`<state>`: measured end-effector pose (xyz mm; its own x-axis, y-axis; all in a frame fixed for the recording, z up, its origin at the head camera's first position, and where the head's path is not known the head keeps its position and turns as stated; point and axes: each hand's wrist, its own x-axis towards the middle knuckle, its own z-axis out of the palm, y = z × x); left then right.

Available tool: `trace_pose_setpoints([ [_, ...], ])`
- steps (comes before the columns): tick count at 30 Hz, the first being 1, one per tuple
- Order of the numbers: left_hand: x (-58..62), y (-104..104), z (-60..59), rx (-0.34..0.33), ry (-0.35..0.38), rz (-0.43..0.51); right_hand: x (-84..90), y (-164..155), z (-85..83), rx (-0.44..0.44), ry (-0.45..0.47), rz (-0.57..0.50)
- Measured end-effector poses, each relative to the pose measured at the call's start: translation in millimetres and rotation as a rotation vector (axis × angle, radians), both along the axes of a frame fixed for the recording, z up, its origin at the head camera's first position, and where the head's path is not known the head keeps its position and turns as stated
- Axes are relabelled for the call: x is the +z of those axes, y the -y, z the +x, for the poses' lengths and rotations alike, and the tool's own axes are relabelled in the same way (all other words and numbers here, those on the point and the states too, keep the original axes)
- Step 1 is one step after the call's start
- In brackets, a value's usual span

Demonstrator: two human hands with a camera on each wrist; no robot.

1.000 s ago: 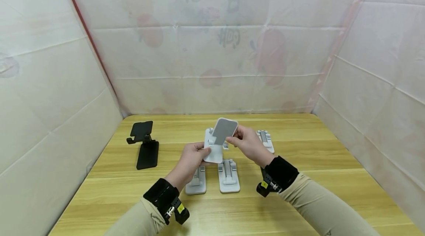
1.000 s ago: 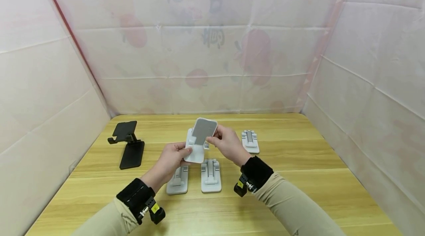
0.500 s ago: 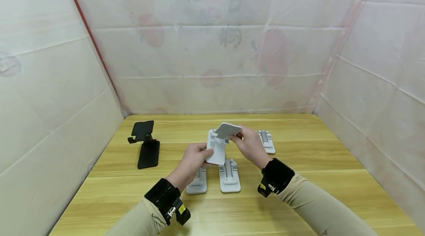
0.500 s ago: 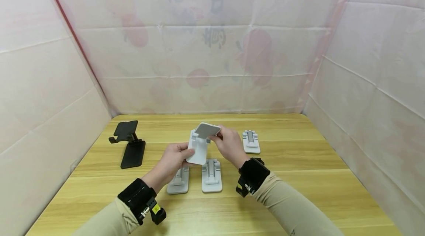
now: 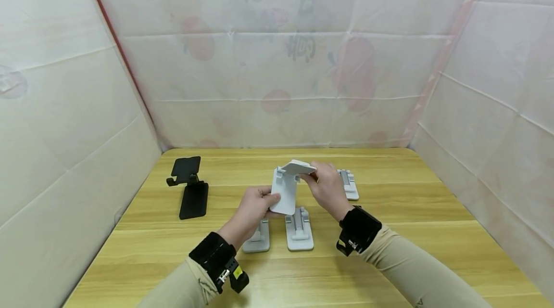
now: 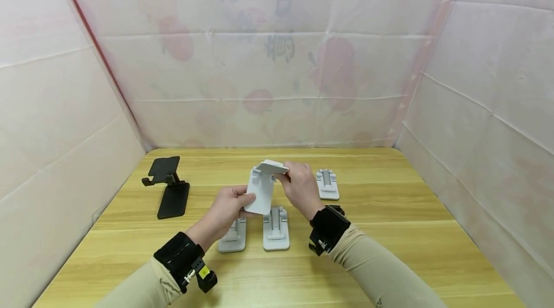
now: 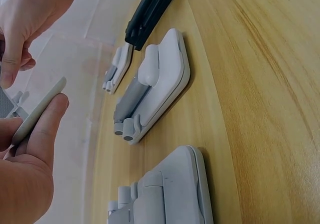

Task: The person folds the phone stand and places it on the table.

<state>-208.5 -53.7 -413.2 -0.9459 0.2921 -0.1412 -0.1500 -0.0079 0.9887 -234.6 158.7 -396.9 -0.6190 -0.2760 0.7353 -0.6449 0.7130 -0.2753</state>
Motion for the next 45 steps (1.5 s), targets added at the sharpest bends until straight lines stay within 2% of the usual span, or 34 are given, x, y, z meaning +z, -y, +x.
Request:
trace_pose_setpoints([
  [5,0.1,0.5,-2.5,-0.002,0.003,0.001,2.1,0.5,-2.3,0.012,-0.024,-0.017],
  [12,1.5,3.3,-2.4,-0.019,0.028,0.045,1.8,1.6,-1.2,0.006,-0.001,-0.016],
  [19,2.4,7.9,-0.9,0.009,0.053,0.061,9.5,2.7,-0.3,0.087,0.001,-0.013],
  [24,0.1,10.0,-1.7,0.044,0.062,0.056,17.3,0.4,2.2,0.102,-0.041,-0.018],
  [29,-1.4,9.2,-2.4,0.052,0.065,0.058,23.4,-2.7,5.3,0.113,-0.088,0.037],
  [45,-3.2,10.6,-3.6,0.035,0.072,0.075,27.4,-0.2,3.5,0.127,-0.176,0.09],
])
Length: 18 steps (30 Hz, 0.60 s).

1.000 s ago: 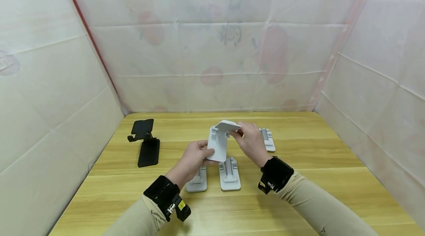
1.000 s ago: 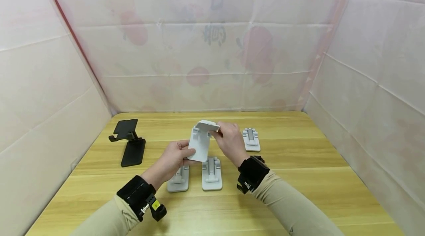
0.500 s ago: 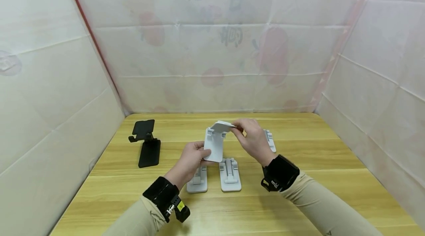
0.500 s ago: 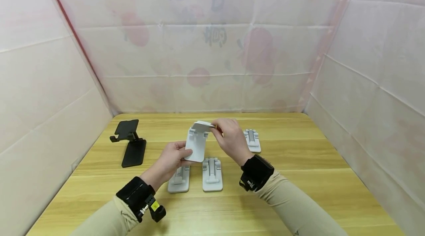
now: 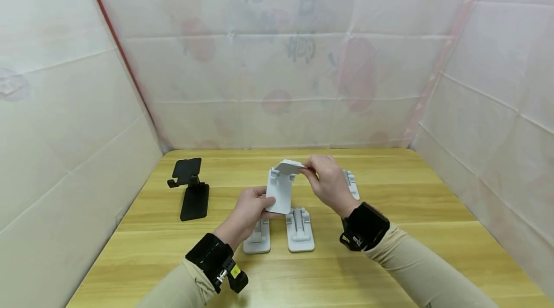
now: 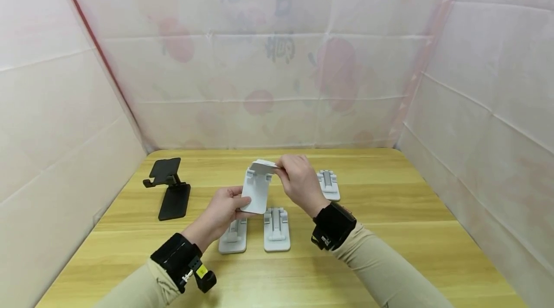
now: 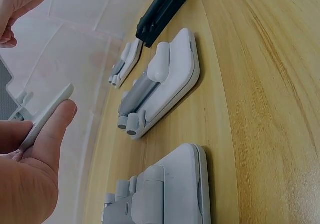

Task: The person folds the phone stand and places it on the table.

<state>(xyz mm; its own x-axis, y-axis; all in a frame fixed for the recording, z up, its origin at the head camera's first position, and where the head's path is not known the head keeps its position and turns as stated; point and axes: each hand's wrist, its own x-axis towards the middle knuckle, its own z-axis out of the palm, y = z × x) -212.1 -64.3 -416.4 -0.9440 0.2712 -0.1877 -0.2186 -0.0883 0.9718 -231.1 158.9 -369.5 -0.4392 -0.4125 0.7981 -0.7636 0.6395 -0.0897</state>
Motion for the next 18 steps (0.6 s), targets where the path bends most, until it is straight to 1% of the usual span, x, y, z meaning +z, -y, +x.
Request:
trace_pose_setpoints([
  [5,-1.4,-0.5,0.7,0.002,-0.009,0.007,-1.1,-0.3,-0.7,-0.002,-0.011,-0.002],
  [11,-0.2,-2.2,2.2,0.003,-0.007,0.017,-2.3,-1.0,-0.6,0.003,-0.033,-0.008],
  [18,-0.8,-2.8,1.4,0.001,-0.006,0.026,-3.5,-0.3,-1.1,0.005,-0.064,-0.014],
])
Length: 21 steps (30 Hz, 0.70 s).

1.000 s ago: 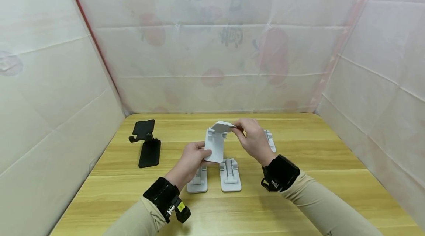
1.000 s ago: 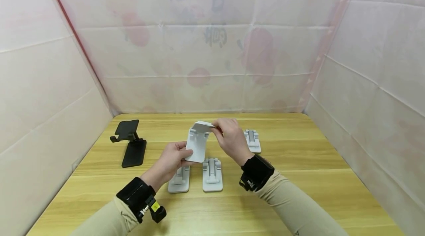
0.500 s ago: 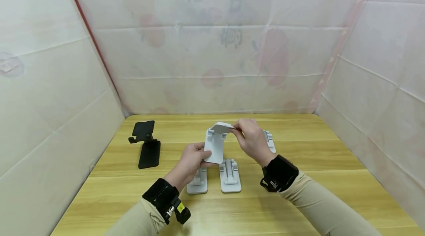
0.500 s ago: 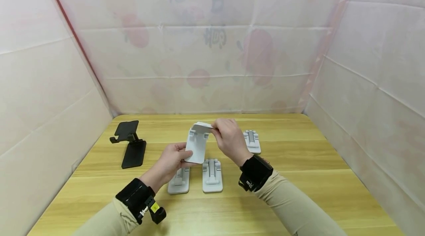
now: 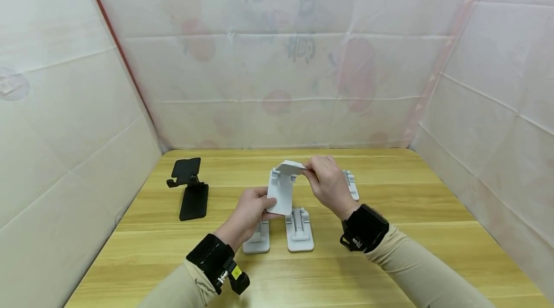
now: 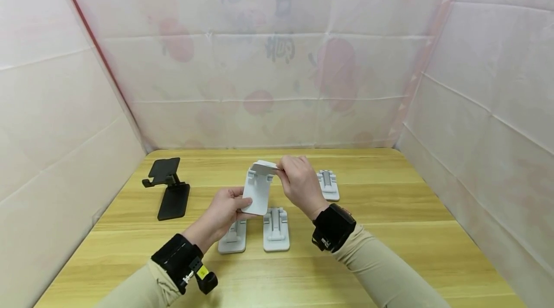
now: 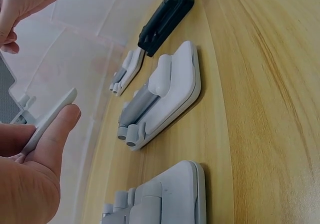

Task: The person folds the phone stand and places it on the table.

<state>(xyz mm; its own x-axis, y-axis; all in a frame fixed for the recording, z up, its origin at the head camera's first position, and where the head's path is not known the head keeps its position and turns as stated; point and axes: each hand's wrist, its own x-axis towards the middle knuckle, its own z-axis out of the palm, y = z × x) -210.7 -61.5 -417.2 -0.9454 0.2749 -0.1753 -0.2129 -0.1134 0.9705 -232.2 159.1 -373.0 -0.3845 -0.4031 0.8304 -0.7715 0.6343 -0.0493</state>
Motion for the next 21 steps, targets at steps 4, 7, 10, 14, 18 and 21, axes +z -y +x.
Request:
trace_pose_setpoints([
  [4,-1.0,-0.3,0.5,0.004,0.006,-0.005,-1.4,0.0,0.1,-0.003,-0.006,0.0],
  [7,-1.1,-0.5,1.6,0.007,0.005,-0.004,-2.3,-0.1,0.2,-0.008,-0.011,0.001],
  [10,-0.7,-0.6,2.5,0.008,0.004,-0.001,-2.7,-0.2,0.5,-0.014,-0.02,0.004],
  [14,-0.2,-1.0,2.5,0.008,0.009,0.005,-3.0,-0.6,0.7,-0.015,-0.025,0.008],
  [18,-0.3,-1.4,2.0,0.017,0.016,0.005,-2.2,-0.5,1.5,-0.013,-0.024,0.01],
  [21,0.6,-1.4,1.8,0.022,0.021,0.007,-0.8,0.4,1.9,-0.013,-0.026,0.009],
])
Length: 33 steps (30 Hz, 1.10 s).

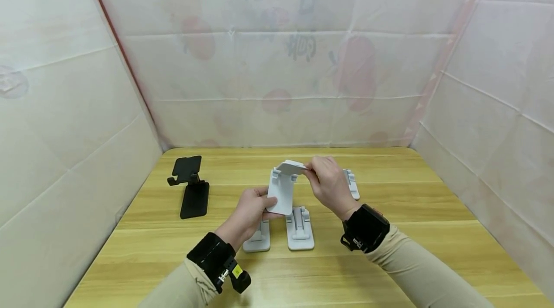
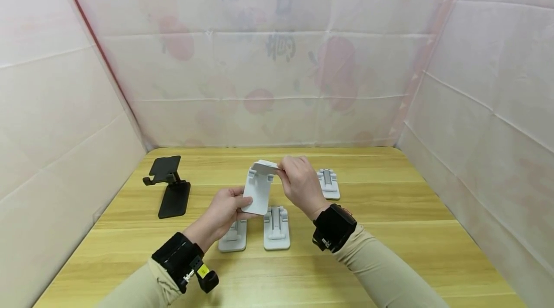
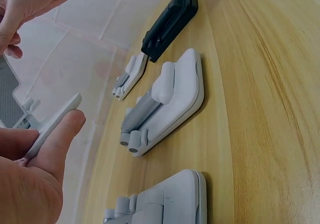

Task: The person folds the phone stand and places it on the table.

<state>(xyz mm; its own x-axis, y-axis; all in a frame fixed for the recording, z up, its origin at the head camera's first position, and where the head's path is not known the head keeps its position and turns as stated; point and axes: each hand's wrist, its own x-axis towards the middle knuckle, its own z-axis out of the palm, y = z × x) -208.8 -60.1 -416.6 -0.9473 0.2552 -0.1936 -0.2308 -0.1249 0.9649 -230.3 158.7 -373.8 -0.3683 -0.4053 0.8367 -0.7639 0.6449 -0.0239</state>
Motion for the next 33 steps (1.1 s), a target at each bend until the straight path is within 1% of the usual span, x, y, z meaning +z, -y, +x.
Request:
trace_pose_setpoints([
  [12,1.2,-4.0,1.7,0.01,0.009,0.009,0.1,-1.6,0.8,0.021,-0.009,-0.005],
  [20,3.9,-3.2,5.9,0.022,0.015,0.012,-2.0,-1.0,1.2,0.018,-0.016,0.008],
  [26,4.2,-3.6,5.8,0.023,0.027,0.023,-2.0,-0.3,2.3,0.02,-0.019,0.02],
  [29,5.3,-4.7,5.2,0.034,0.039,0.038,-1.8,0.7,2.2,0.035,-0.035,0.046],
  [33,7.0,-7.0,4.3,0.039,0.032,0.067,-1.4,0.7,2.3,0.052,-0.053,0.06],
])
